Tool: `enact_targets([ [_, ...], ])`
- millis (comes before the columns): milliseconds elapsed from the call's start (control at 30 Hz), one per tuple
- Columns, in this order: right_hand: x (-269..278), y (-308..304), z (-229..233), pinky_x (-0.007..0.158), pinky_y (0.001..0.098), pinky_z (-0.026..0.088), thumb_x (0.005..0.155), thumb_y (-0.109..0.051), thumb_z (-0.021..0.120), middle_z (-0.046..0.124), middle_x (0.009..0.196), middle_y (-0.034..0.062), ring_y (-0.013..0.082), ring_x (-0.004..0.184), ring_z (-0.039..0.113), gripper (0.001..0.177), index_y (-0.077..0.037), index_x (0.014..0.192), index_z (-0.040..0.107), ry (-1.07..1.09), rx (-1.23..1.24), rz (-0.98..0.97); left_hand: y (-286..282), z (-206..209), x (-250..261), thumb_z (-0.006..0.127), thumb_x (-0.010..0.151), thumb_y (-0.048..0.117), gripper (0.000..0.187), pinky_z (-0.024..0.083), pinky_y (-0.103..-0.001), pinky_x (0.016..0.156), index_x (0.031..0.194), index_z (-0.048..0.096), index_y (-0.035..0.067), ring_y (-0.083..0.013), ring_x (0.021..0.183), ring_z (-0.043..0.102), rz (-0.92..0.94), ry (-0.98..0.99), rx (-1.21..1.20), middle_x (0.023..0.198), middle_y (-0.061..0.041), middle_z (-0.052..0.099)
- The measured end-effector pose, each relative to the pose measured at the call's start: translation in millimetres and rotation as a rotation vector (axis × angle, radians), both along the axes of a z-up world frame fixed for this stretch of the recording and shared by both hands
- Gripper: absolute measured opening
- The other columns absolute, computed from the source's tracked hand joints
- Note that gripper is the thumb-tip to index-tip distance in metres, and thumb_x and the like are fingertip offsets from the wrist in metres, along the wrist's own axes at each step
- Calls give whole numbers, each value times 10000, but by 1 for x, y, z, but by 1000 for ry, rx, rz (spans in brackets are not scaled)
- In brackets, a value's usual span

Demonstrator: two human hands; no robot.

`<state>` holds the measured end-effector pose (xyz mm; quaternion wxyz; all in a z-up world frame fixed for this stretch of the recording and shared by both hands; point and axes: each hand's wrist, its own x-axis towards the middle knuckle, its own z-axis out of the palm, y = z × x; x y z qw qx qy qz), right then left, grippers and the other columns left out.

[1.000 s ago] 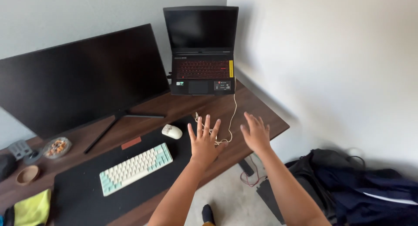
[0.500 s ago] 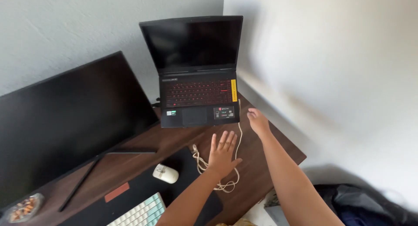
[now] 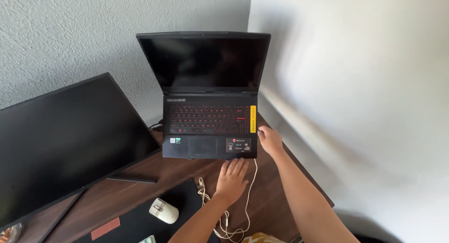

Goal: Organizing and cleaning a home office desk by wiping surfaces and putting items into storage bags.

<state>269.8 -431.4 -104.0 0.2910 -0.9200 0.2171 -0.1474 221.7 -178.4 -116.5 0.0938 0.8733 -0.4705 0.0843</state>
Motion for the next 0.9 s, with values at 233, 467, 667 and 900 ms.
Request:
enact_targets([
  [233, 1, -1, 5, 951, 534, 447, 982, -239, 565, 742, 1044, 12, 301, 1089, 625, 170, -167, 1095, 670, -28, -259, 46, -3, 6, 4, 672, 905, 400, 768, 228, -521, 1178, 1541, 393, 73, -294, 1458, 326, -6, -23, -5, 1577, -114, 387],
  [467, 0, -9, -4, 941, 552, 461, 1047, -260, 522, 712, 1051, 67, 345, 1107, 608, 173, -134, 1084, 634, 79, -74, 118, 5, 5, 0, 655, 901, 388, 745, 216, -531, 1171, 1523, 397, 70, -300, 1468, 292, -23, -34, 7, 1584, -119, 368],
  [667, -3, -8, -24, 890, 476, 479, 1041, -273, 518, 722, 986, 89, 331, 1018, 652, 205, -135, 1139, 634, -84, -104, 48, 38, -23, 1, 636, 936, 344, 593, 220, -510, 1181, 1445, 498, 73, -290, 1452, 325, -104, 18, 23, 1539, -111, 430],
  [900, -11, -45, -60, 764, 306, 525, 1027, -266, 546, 742, 902, 49, 154, 841, 681, 247, -61, 1128, 638, -233, 556, -50, 62, -24, -12, 663, 923, 292, 435, 217, -505, 1178, 1296, 608, 75, -284, 1412, 371, -89, 216, 58, 1457, -98, 510],
])
